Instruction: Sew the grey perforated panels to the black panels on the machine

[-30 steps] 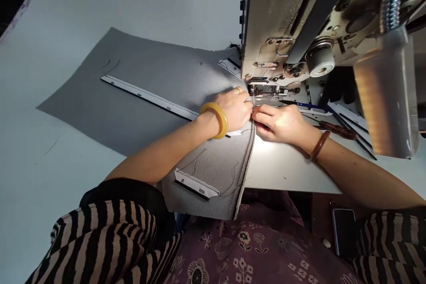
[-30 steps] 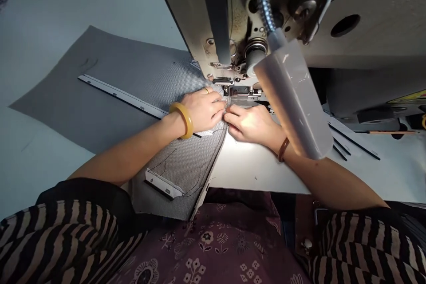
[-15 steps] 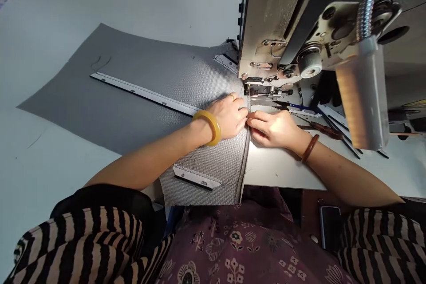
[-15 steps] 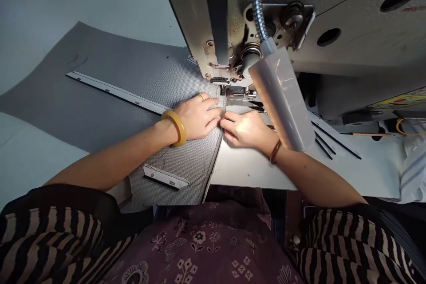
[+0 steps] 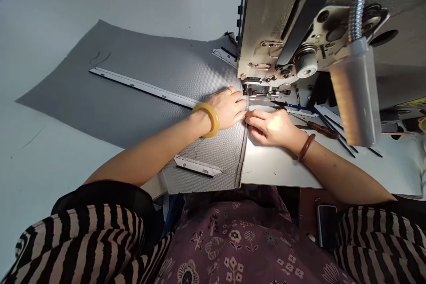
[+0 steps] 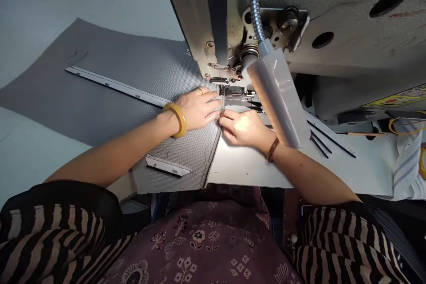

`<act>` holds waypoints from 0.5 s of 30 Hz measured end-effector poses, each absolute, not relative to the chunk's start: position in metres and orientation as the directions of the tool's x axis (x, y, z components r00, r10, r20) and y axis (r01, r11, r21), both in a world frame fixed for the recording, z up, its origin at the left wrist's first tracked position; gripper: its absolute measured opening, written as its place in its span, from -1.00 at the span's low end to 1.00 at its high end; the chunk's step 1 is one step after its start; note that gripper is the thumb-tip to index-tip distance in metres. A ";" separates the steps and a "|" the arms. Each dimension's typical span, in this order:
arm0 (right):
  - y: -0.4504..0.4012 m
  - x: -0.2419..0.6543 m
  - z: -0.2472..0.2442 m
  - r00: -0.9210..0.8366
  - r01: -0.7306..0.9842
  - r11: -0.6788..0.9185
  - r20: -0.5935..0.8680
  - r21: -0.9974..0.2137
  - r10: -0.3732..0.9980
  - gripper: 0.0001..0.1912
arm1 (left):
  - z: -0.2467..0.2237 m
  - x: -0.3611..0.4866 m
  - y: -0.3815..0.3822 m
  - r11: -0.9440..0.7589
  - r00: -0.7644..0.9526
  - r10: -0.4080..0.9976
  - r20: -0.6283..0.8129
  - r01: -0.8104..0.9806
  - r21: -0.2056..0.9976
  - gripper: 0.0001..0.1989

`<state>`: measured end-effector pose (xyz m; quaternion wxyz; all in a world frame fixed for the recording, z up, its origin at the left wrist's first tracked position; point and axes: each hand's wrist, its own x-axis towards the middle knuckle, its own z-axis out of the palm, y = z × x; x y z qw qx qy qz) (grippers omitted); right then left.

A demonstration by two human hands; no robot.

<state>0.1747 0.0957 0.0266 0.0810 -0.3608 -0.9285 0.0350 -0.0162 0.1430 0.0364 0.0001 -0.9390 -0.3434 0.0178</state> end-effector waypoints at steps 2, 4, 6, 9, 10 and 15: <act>0.096 0.175 0.027 -0.723 0.669 0.734 0.127 -0.119 0.679 -0.65 | 0.037 -0.015 0.141 -0.745 0.744 0.667 -0.024 0.667 -0.013 -0.65; 0.096 0.176 0.027 -0.720 0.675 0.729 0.115 -0.115 0.684 -0.65 | 0.038 -0.016 0.133 -0.733 0.733 0.680 -0.011 0.680 -0.014 -0.67; 0.094 0.175 0.029 -0.727 0.670 0.734 0.101 -0.113 0.679 -0.65 | 0.038 -0.018 0.123 -0.752 0.752 0.659 0.018 0.659 -0.012 -0.69; 0.092 0.174 0.030 -0.744 0.653 0.748 0.084 -0.115 0.663 -0.65 | 0.031 -0.023 0.110 -0.796 0.791 0.598 0.127 0.605 -0.013 -0.68; 0.091 0.174 0.030 -0.746 0.652 0.750 0.079 -0.117 0.661 -0.66 | 0.028 -0.025 0.108 -0.804 0.794 0.584 0.169 0.594 -0.014 -0.67; 0.091 0.173 0.030 -0.739 0.659 0.740 0.063 -0.138 0.670 -0.69 | 0.016 -0.029 0.112 -0.823 0.796 0.550 0.253 0.569 -0.002 -0.66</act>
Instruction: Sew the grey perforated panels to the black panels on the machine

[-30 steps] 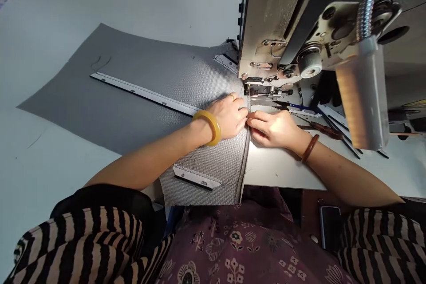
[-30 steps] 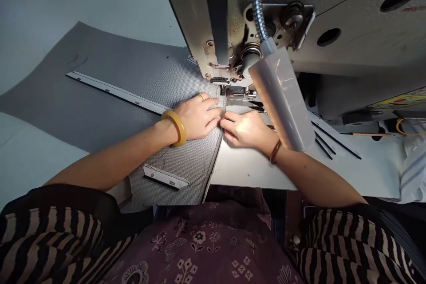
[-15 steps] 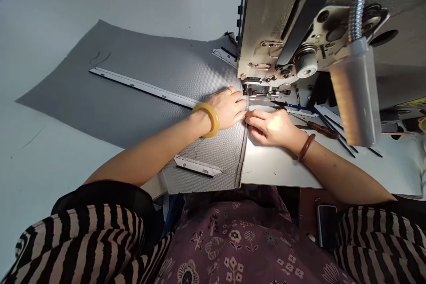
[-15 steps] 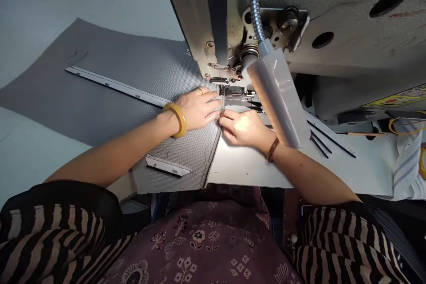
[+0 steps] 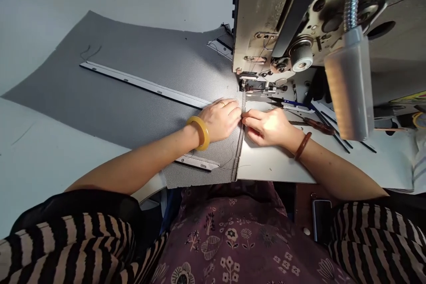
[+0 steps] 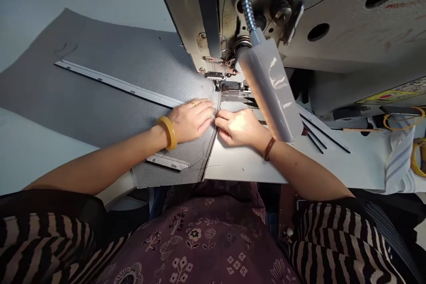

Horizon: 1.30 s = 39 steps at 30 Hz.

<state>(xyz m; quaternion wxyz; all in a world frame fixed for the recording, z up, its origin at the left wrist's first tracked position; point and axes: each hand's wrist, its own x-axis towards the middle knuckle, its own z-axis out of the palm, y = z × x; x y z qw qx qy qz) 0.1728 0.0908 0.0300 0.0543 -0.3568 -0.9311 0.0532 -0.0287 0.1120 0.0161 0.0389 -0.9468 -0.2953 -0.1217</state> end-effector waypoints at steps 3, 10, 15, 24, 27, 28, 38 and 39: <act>0.091 0.172 0.030 -0.739 0.660 0.739 0.062 -0.137 0.671 -0.68 | 0.016 -0.029 0.117 -0.820 0.796 0.560 0.228 0.572 0.014 -0.68; 0.093 0.172 0.032 -0.727 0.675 0.726 0.051 -0.129 0.685 -0.67 | 0.017 -0.027 0.130 -0.806 0.794 0.579 0.184 0.592 -0.017 -0.69; 0.095 0.173 0.030 -0.697 0.706 0.696 0.047 -0.126 0.716 -0.64 | 0.018 -0.023 0.138 -0.786 0.776 0.616 0.136 0.618 0.029 -0.70; 0.098 0.171 0.030 -0.672 0.729 0.674 0.060 -0.119 0.738 -0.63 | 0.019 -0.019 0.154 -0.727 0.722 0.686 0.088 0.683 0.068 -0.70; 0.098 0.170 0.030 -0.663 0.738 0.664 0.056 -0.117 0.746 -0.63 | 0.018 -0.019 0.161 -0.714 0.709 0.701 0.077 0.696 0.078 -0.70; 0.098 0.170 0.030 -0.658 0.742 0.660 0.055 -0.117 0.751 -0.63 | 0.018 -0.019 0.162 -0.710 0.706 0.704 0.080 0.700 0.075 -0.70; 0.100 0.170 0.030 -0.634 0.768 0.636 0.049 -0.082 0.772 -0.63 | 0.023 -0.015 0.167 -0.676 0.676 0.737 0.031 0.735 0.055 -0.67; 0.100 0.169 0.030 -0.632 0.769 0.634 0.049 -0.081 0.773 -0.63 | 0.024 -0.015 0.167 -0.675 0.675 0.737 0.028 0.736 0.050 -0.66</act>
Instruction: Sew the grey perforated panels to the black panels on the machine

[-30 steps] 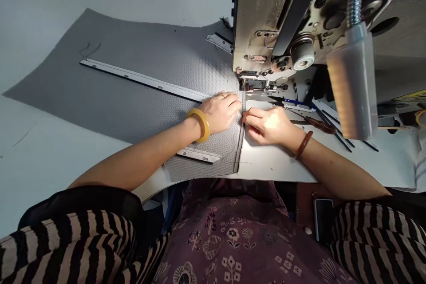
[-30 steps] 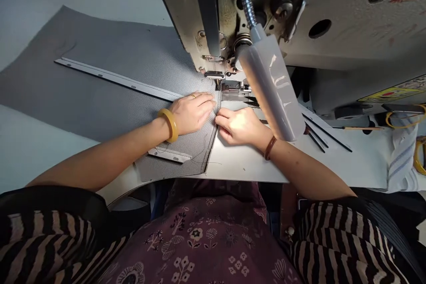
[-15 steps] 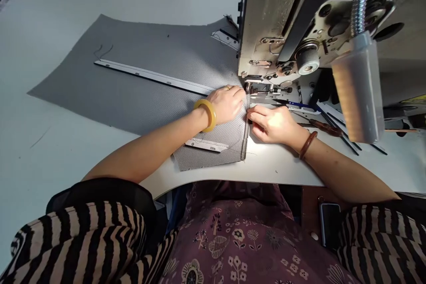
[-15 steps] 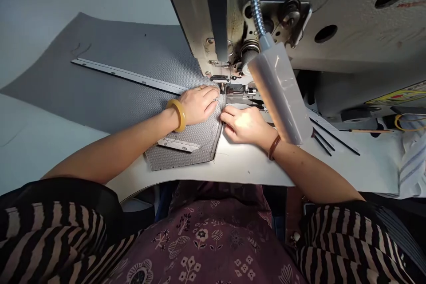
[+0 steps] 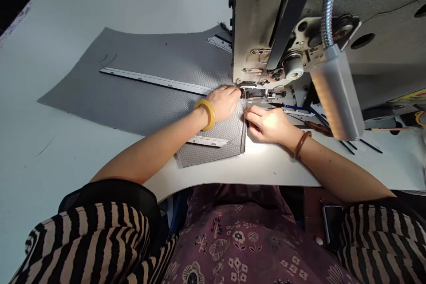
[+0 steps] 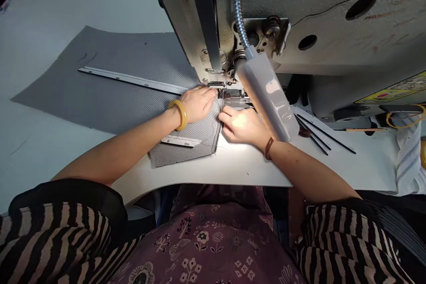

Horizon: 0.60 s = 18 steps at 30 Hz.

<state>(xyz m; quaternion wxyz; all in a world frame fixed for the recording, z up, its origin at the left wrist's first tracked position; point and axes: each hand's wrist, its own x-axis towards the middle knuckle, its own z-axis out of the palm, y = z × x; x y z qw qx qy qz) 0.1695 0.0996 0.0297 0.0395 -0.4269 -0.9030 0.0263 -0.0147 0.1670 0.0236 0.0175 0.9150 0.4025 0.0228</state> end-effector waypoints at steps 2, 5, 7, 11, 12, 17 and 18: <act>0.100 0.169 0.030 -0.633 0.768 0.635 0.052 -0.083 0.773 -0.63 | 0.025 -0.015 0.167 -0.671 0.671 0.741 0.020 0.740 0.044 -0.67; 0.099 0.169 0.029 -0.637 0.764 0.640 0.062 -0.086 0.768 -0.65 | 0.025 -0.015 0.167 -0.667 0.667 0.745 0.009 0.744 0.034 -0.68; 0.099 0.169 0.029 -0.638 0.762 0.642 0.069 -0.083 0.767 -0.66 | 0.025 -0.015 0.167 -0.667 0.667 0.745 0.013 0.745 0.031 -0.67; 0.099 0.168 0.028 -0.648 0.752 0.654 0.092 -0.082 0.756 -0.67 | 0.022 -0.017 0.168 -0.685 0.684 0.728 0.036 0.728 0.030 -0.66; 0.099 0.168 0.028 -0.653 0.746 0.660 0.098 -0.086 0.751 -0.66 | 0.021 -0.018 0.169 -0.693 0.692 0.721 0.041 0.720 0.031 -0.66; 0.098 0.168 0.027 -0.675 0.725 0.682 0.093 -0.102 0.732 -0.64 | 0.020 -0.021 0.168 -0.714 0.712 0.700 0.048 0.698 0.062 -0.65; 0.098 0.168 0.027 -0.676 0.724 0.682 0.088 -0.103 0.731 -0.64 | 0.020 -0.022 0.168 -0.717 0.715 0.697 0.049 0.694 0.067 -0.65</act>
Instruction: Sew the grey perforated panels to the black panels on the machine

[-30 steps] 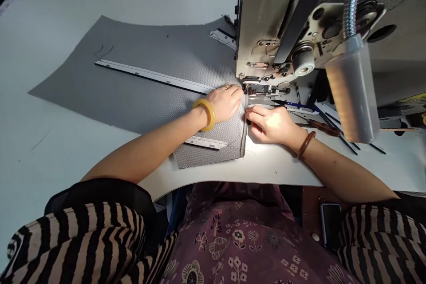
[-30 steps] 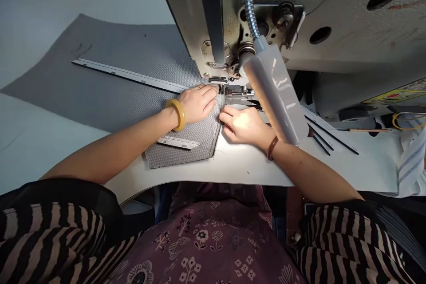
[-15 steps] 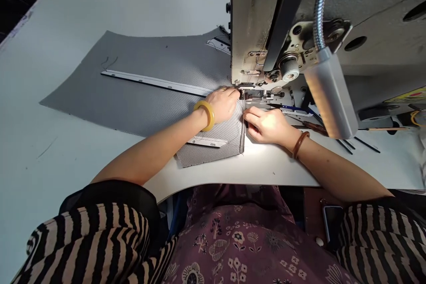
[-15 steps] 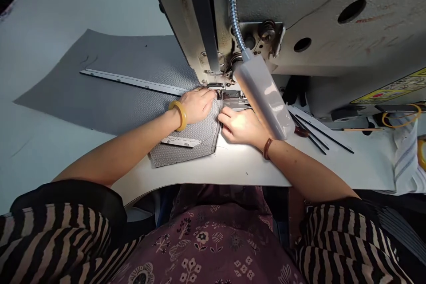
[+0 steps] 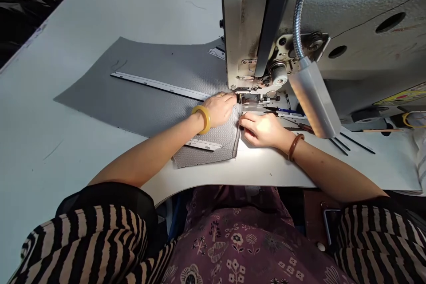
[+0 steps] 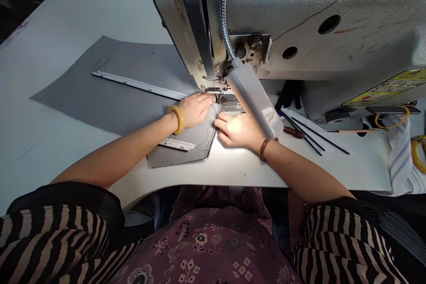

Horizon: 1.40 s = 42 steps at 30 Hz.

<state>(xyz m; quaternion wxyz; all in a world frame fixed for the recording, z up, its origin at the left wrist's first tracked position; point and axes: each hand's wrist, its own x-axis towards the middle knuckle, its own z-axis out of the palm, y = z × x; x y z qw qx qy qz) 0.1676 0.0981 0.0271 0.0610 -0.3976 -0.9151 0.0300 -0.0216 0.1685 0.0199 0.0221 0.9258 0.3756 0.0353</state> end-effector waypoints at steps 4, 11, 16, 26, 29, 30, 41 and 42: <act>0.098 0.167 0.028 -0.667 0.734 0.670 0.070 -0.108 0.742 -0.63 | 0.021 -0.021 0.170 -0.714 0.713 0.700 0.043 0.697 0.061 -0.65; 0.099 0.168 0.027 -0.643 0.758 0.646 0.062 -0.089 0.763 -0.63 | 0.024 -0.019 0.171 -0.687 0.686 0.727 0.024 0.726 0.034 -0.66; 0.100 0.167 0.021 -0.599 0.791 0.607 0.106 -0.078 0.794 -0.65 | 0.027 -0.015 0.170 -0.670 0.670 0.742 0.008 0.741 0.045 -0.65; 0.095 0.163 0.017 -0.511 0.848 0.528 0.190 -0.046 0.838 -0.69 | 0.027 -0.047 0.145 -0.689 0.683 0.724 0.099 0.720 0.081 -0.75; 0.093 0.162 0.017 -0.489 0.865 0.502 0.199 -0.014 0.849 -0.71 | 0.036 -0.084 0.109 -0.684 0.677 0.730 0.099 0.724 0.089 -0.77; 0.092 0.162 0.017 -0.486 0.867 0.499 0.206 -0.008 0.849 -0.71 | 0.040 -0.096 0.094 -0.677 0.672 0.736 0.086 0.731 0.084 -0.75; 0.086 0.087 0.010 -0.632 0.661 0.746 0.474 -0.085 0.614 -0.61 | 0.083 -0.188 -0.059 -0.218 0.222 0.974 0.040 0.972 -0.086 -0.66; 0.087 0.070 0.014 -0.643 0.607 0.790 0.534 -0.080 0.548 -0.56 | 0.092 -0.195 -0.065 -0.149 0.153 0.985 0.078 0.987 -0.060 -0.64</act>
